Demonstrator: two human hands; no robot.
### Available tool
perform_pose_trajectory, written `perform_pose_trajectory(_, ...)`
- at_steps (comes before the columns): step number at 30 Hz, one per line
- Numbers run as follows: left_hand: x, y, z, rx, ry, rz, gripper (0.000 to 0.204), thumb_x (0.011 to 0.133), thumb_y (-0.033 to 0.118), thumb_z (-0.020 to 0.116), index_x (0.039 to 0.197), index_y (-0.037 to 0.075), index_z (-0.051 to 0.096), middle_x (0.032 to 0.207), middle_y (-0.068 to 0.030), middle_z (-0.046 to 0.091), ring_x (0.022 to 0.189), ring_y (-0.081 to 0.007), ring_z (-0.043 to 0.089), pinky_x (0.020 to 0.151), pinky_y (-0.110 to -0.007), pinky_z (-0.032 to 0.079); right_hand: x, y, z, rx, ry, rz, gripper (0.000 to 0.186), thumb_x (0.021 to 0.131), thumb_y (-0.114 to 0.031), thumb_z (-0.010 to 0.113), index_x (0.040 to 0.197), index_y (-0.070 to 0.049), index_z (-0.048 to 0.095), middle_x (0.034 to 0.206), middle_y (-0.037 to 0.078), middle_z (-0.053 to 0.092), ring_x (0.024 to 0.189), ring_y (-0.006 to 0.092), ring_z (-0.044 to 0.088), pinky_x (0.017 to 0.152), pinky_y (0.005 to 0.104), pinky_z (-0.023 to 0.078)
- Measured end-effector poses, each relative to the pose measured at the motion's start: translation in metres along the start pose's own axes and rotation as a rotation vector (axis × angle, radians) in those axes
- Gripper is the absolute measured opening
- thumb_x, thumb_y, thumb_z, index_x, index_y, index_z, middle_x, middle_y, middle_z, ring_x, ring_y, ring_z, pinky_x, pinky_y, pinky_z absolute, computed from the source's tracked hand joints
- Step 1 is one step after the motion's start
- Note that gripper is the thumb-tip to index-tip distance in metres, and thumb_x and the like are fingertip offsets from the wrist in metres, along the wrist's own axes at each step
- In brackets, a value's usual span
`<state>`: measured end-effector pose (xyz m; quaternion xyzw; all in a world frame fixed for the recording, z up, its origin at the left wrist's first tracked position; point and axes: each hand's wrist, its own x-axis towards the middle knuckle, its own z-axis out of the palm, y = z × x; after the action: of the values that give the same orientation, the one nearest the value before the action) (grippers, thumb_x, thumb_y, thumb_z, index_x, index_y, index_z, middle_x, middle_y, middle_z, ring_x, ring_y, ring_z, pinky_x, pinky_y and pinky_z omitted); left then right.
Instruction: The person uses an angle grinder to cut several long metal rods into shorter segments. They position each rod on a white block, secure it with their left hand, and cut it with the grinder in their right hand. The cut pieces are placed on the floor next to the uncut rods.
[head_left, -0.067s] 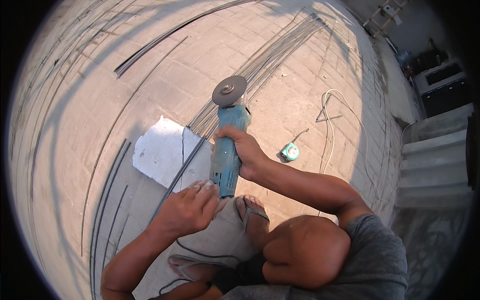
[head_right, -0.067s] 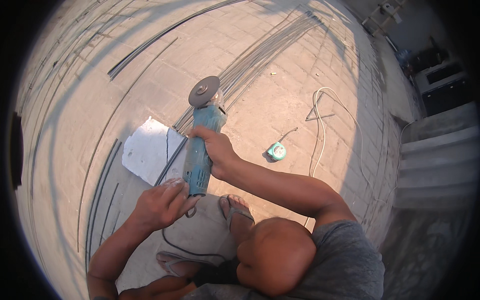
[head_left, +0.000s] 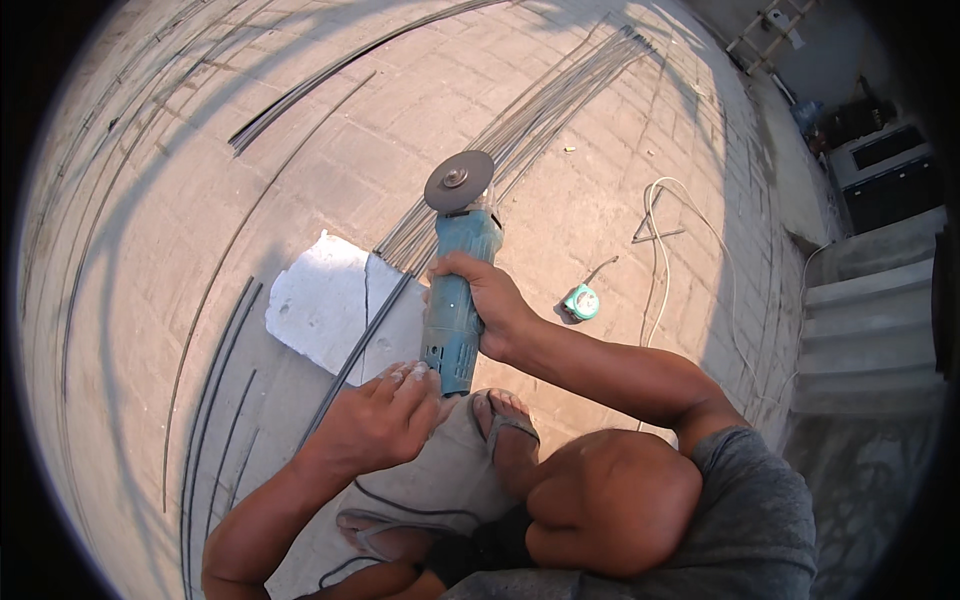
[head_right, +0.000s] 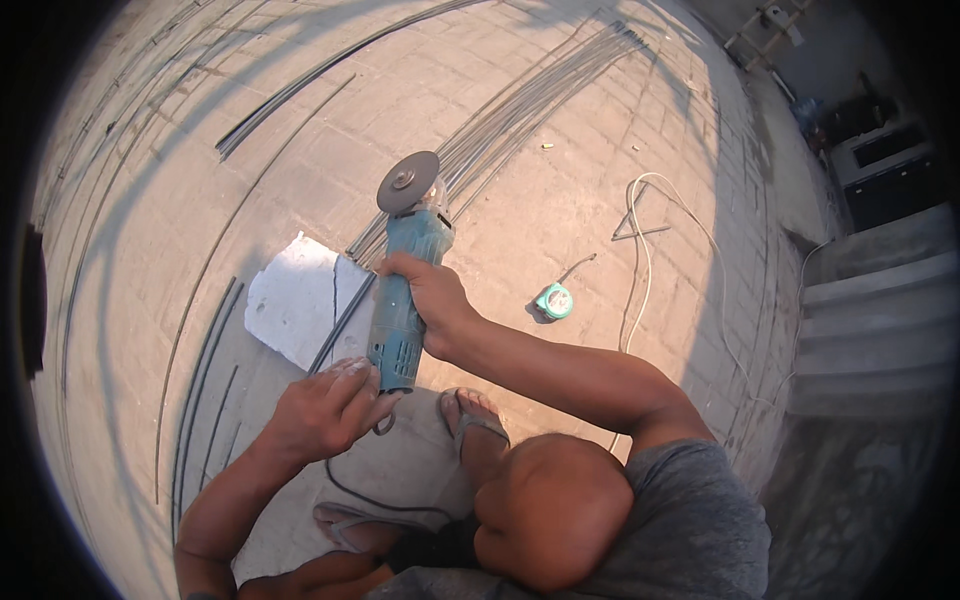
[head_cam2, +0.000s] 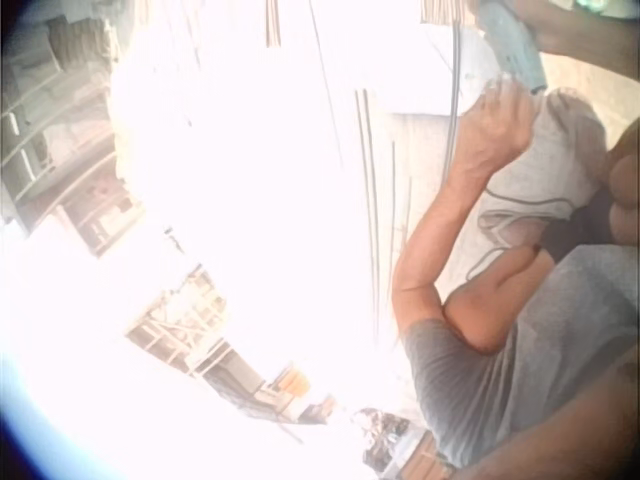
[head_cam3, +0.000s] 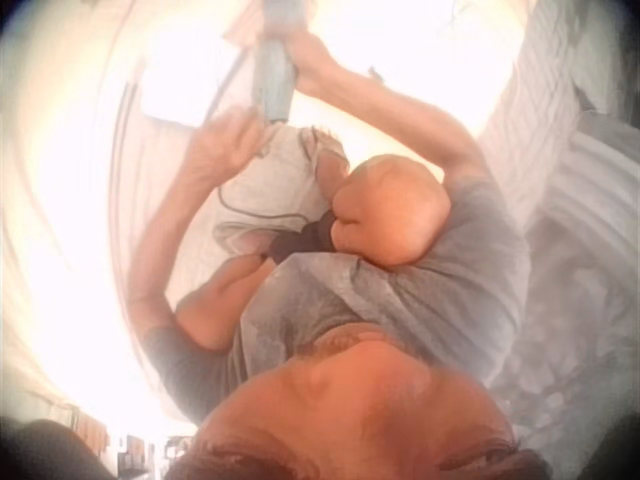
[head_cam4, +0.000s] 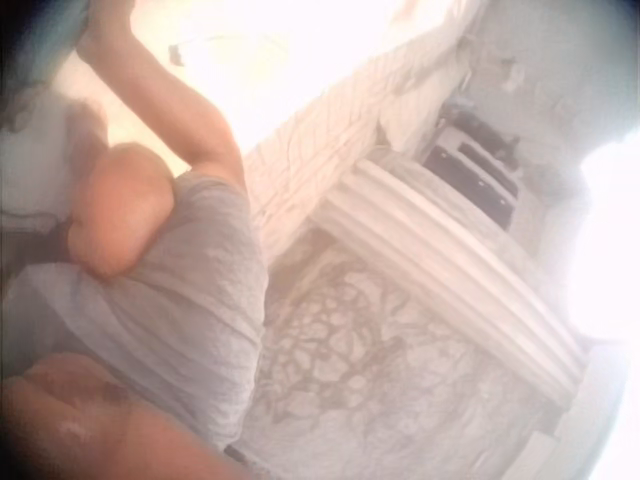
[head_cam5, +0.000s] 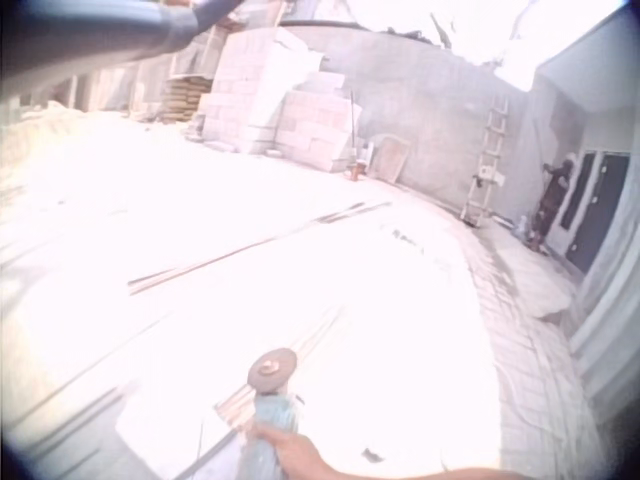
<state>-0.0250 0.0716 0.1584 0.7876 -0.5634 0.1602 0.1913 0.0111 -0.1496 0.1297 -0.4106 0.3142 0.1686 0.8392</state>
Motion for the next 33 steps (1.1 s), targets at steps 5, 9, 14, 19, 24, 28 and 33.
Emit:
perform_pose_trajectory(5, 0.004, 0.007, -0.012, -0.426, -0.264, -0.374, 0.050, 0.080, 0.028, 0.091, 0.112, -0.001, 0.068, 0.104, -0.0154, 0.071, 0.096, -0.0258, 0.074, 0.079, -0.033, 0.063, -0.009, 0.003, -0.003, -0.043, -0.070, 0.035, 0.024, 0.089, -0.022, 0.073, 0.105, -0.005, 0.067, 0.092, 0.011, 0.068, 0.081, 0.0228, 0.070, 0.076, 0.0399, 0.060)
perform_pose_trajectory(9, -0.003, 0.022, 0.008, -0.946, -0.061, -0.900, 0.061, 0.087, 0.034, 0.087, 0.124, -0.003, 0.054, 0.100, -0.0101, 0.065, 0.081, -0.0184, 0.068, 0.069, -0.031, 0.059, -0.014, 0.005, 0.004, -0.088, -0.126, 0.025, 0.030, 0.088, -0.025, 0.075, 0.108, -0.003, 0.068, 0.092, 0.012, 0.069, 0.081, 0.0226, 0.071, 0.076, 0.0389, 0.060)
perform_pose_trajectory(14, -0.003, 0.023, 0.021, -1.658, -0.371, -1.250, 0.056, 0.094, 0.026, 0.078, 0.132, -0.004, 0.049, 0.114, -0.0145, 0.069, 0.112, -0.0195, 0.067, 0.093, -0.034, 0.057, -0.017, 0.016, 0.010, -0.111, -0.238, 0.037, 0.036, 0.086, -0.028, 0.077, 0.109, -0.002, 0.069, 0.092, 0.013, 0.069, 0.082, 0.0228, 0.072, 0.078, 0.0372, 0.060)
perform_pose_trajectory(19, -0.006, 0.037, 0.033, -1.282, -0.147, -1.178, 0.054, 0.095, 0.026, 0.077, 0.131, -0.003, 0.049, 0.112, -0.0130, 0.070, 0.106, -0.0186, 0.069, 0.090, -0.036, 0.056, -0.025, 0.014, 0.018, -0.286, -0.184, -0.129, 0.056, 0.082, -0.025, 0.084, 0.125, 0.000, 0.058, 0.107, 0.013, 0.068, 0.095, 0.0211, 0.069, 0.085, 0.0363, 0.058)
perform_pose_trajectory(24, 0.002, 0.040, 0.057, -0.937, -0.061, -1.092, 0.061, 0.092, 0.030, 0.080, 0.130, -0.007, 0.049, 0.111, -0.0207, 0.069, 0.097, -0.0315, 0.072, 0.085, -0.042, 0.056, -0.012, 0.037, 0.021, -0.468, 0.108, -0.329, 0.065, 0.078, -0.021, 0.089, 0.128, 0.000, 0.053, 0.107, 0.010, 0.065, 0.098, 0.0183, 0.067, 0.085, 0.0337, 0.056)
perform_pose_trajectory(28, 0.009, 0.030, 0.052, -0.703, -0.286, -0.939, 0.064, 0.091, 0.029, 0.081, 0.137, -0.004, 0.050, 0.110, -0.0199, 0.069, 0.094, -0.0296, 0.070, 0.082, -0.039, 0.056, 0.006, 0.038, -0.016, -0.335, 0.147, -0.327, 0.048, 0.079, -0.013, 0.084, 0.116, 0.000, 0.057, 0.098, 0.009, 0.067, 0.086, 0.0184, 0.068, 0.076, 0.0333, 0.056)
perform_pose_trajectory(33, -0.017, 0.016, 0.035, -0.676, -0.253, -0.799, 0.052, 0.087, 0.024, 0.084, 0.130, 0.005, 0.064, 0.105, -0.0137, 0.071, 0.091, -0.0265, 0.070, 0.075, -0.036, 0.056, 0.072, 0.003, -0.095, -0.245, 0.483, -0.339, 0.052, 0.075, -0.013, 0.082, 0.118, 0.003, 0.059, 0.100, 0.013, 0.070, 0.088, 0.0233, 0.069, 0.079, 0.0386, 0.056)
